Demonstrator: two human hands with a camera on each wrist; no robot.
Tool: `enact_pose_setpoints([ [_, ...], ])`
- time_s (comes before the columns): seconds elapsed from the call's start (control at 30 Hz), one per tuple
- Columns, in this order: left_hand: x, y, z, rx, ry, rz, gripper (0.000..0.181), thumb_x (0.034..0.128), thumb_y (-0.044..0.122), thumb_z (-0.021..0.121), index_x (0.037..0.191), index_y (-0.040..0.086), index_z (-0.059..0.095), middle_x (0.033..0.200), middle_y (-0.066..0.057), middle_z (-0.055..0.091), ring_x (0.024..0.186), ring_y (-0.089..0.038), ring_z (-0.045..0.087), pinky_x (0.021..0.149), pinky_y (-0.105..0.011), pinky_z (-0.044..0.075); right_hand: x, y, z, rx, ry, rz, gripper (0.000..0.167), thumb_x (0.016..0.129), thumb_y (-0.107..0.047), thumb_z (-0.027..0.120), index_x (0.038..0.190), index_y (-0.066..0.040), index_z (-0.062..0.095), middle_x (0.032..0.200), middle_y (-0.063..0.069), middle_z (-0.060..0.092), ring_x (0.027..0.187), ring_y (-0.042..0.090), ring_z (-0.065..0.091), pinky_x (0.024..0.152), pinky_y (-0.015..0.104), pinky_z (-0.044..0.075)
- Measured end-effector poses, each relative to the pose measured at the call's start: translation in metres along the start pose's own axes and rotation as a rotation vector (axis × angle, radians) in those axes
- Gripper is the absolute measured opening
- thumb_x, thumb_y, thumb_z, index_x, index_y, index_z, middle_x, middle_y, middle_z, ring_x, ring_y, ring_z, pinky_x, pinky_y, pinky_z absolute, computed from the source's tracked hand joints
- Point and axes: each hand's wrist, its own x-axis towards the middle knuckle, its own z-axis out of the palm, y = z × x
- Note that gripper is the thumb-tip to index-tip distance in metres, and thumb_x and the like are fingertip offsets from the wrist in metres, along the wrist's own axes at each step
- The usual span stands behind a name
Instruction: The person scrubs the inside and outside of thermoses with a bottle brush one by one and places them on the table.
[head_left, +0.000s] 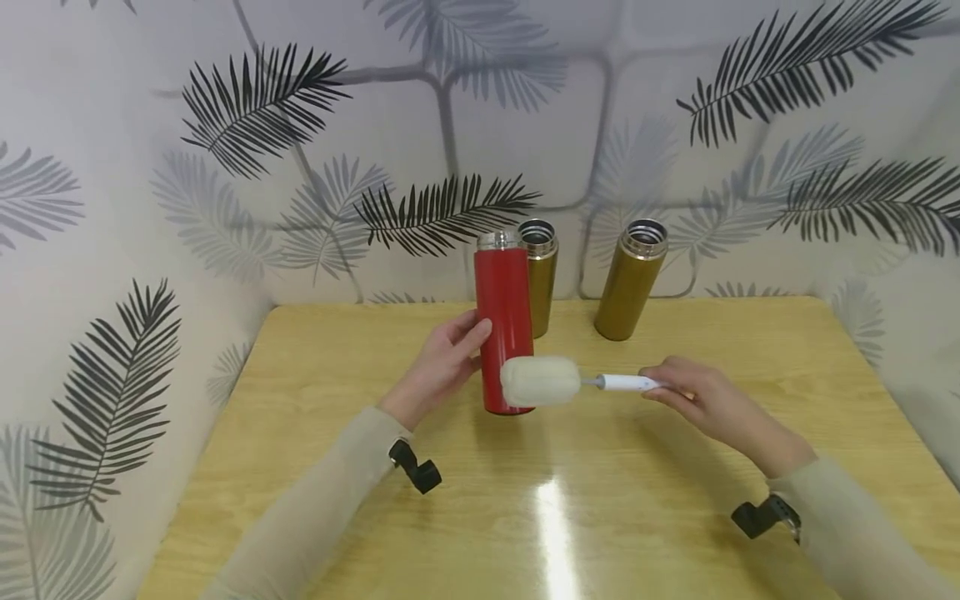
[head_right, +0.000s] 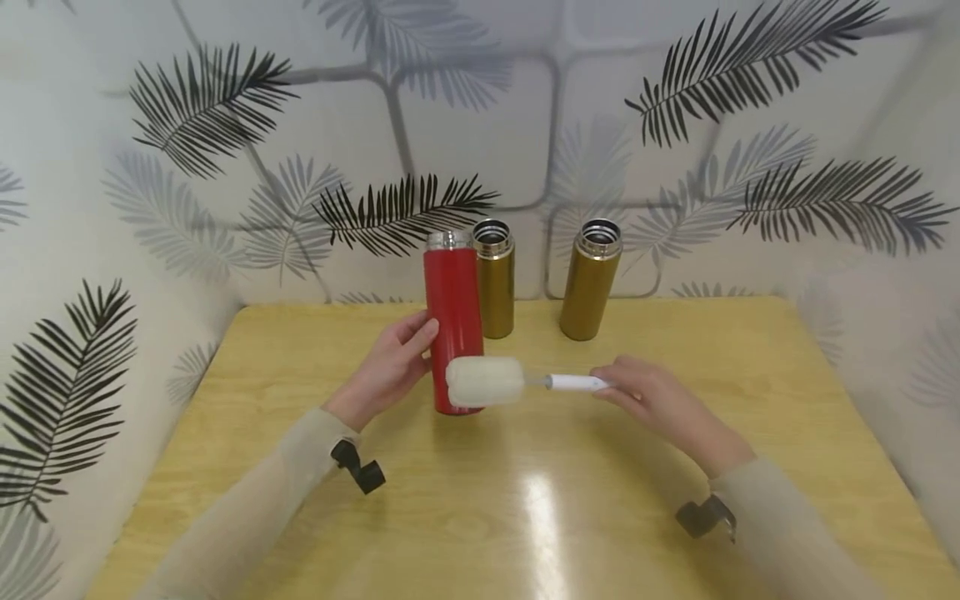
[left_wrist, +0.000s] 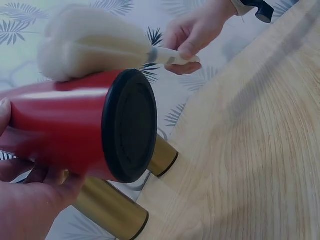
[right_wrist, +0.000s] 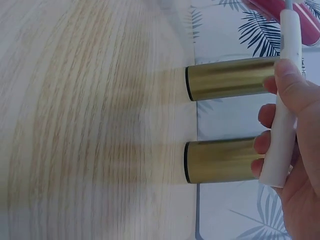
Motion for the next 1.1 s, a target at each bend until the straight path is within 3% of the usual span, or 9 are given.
enact_pose_setpoints([
  [0.13, 0.001, 0.0, 0.0, -0.017, 0.009, 0.009, 0.047, 0.1124, 0.013, 0.046, 0.157, 0.0, 0.038, 0.151, -0.018, 0.05, 0.127, -0.023, 0.055, 0.11, -0.043, 0.049, -0.004, 0.002, -0.001, -0.003, -0.008, -0.035, 0.028, 0.087, 0.0, 0.08, 0.113, -0.008, 0.075, 0.093, -0.01, 0.064, 0.076, -0.001, 0.049, 0.065, 0.015, 0.043],
  [0.23, 0.0, 0.0, 0.001, -0.037, 0.022, 0.006, 0.048, 0.1117, 0.013, 0.048, 0.157, 0.003, 0.036, 0.149, -0.02, 0.051, 0.125, -0.023, 0.057, 0.108, -0.043, 0.051, -0.005, 0.004, -0.001, -0.005, 0.013, -0.052, 0.017, 0.097, -0.016, 0.073, 0.112, -0.009, 0.074, 0.094, -0.008, 0.064, 0.077, -0.001, 0.05, 0.065, 0.015, 0.043],
  [0.37, 0.0, 0.001, 0.003, -0.061, 0.018, 0.006, 0.047, 0.1113, 0.012, 0.047, 0.157, 0.006, 0.034, 0.146, -0.02, 0.054, 0.124, -0.023, 0.059, 0.104, -0.041, 0.053, 0.001, 0.008, -0.005, 0.018, 0.071, -0.081, 0.036, 0.104, -0.039, 0.058, 0.111, -0.007, 0.074, 0.09, -0.006, 0.064, 0.074, 0.0, 0.049, 0.062, 0.018, 0.042],
  [0.47, 0.001, 0.0, 0.005, -0.067, -0.004, 0.006, 0.048, 0.1116, 0.012, 0.047, 0.157, 0.005, 0.034, 0.142, -0.017, 0.057, 0.123, -0.021, 0.06, 0.1, -0.039, 0.055, 0.007, 0.01, -0.01, 0.029, 0.113, -0.086, 0.044, 0.103, -0.043, 0.055, 0.11, -0.005, 0.074, 0.088, -0.004, 0.066, 0.072, 0.002, 0.048, 0.061, 0.02, 0.041],
  [0.67, -0.003, -0.005, 0.004, -0.082, -0.044, -0.008, 0.053, 0.1096, 0.01, 0.048, 0.159, 0.005, 0.031, 0.141, -0.014, 0.056, 0.122, -0.021, 0.058, 0.097, -0.037, 0.055, 0.015, 0.01, -0.017, -0.015, 0.1, -0.027, 0.025, 0.1, -0.027, 0.069, 0.112, -0.006, 0.075, 0.09, -0.006, 0.066, 0.074, 0.002, 0.048, 0.064, 0.018, 0.04],
  [0.8, -0.005, -0.007, 0.002, -0.066, -0.094, -0.026, 0.066, 0.1002, 0.006, 0.053, 0.161, 0.008, 0.028, 0.149, -0.019, 0.048, 0.126, -0.026, 0.055, 0.103, -0.04, 0.053, 0.02, 0.01, -0.019, -0.022, 0.112, -0.011, 0.02, 0.096, -0.015, 0.074, 0.112, -0.003, 0.075, 0.089, -0.003, 0.068, 0.075, 0.003, 0.052, 0.066, 0.018, 0.043],
  [0.93, -0.005, -0.008, 0.004, 0.004, -0.122, -0.064, 0.072, 0.0983, 0.009, 0.064, 0.161, 0.009, 0.029, 0.15, -0.021, 0.049, 0.128, -0.029, 0.055, 0.108, -0.042, 0.051, 0.024, 0.01, -0.022, -0.053, 0.143, 0.014, 0.02, 0.093, -0.009, 0.077, 0.112, -0.002, 0.075, 0.089, -0.002, 0.07, 0.076, 0.005, 0.056, 0.068, 0.018, 0.045],
  [1.1, -0.005, -0.008, 0.009, 0.131, -0.105, -0.101, 0.072, 0.1007, 0.018, 0.068, 0.161, 0.012, 0.029, 0.147, -0.019, 0.054, 0.128, -0.031, 0.058, 0.108, -0.044, 0.051, 0.029, 0.008, -0.029, -0.07, 0.147, 0.068, 0.033, 0.083, 0.008, 0.08, 0.114, -0.003, 0.075, 0.09, -0.001, 0.07, 0.075, 0.004, 0.052, 0.066, 0.019, 0.042],
])
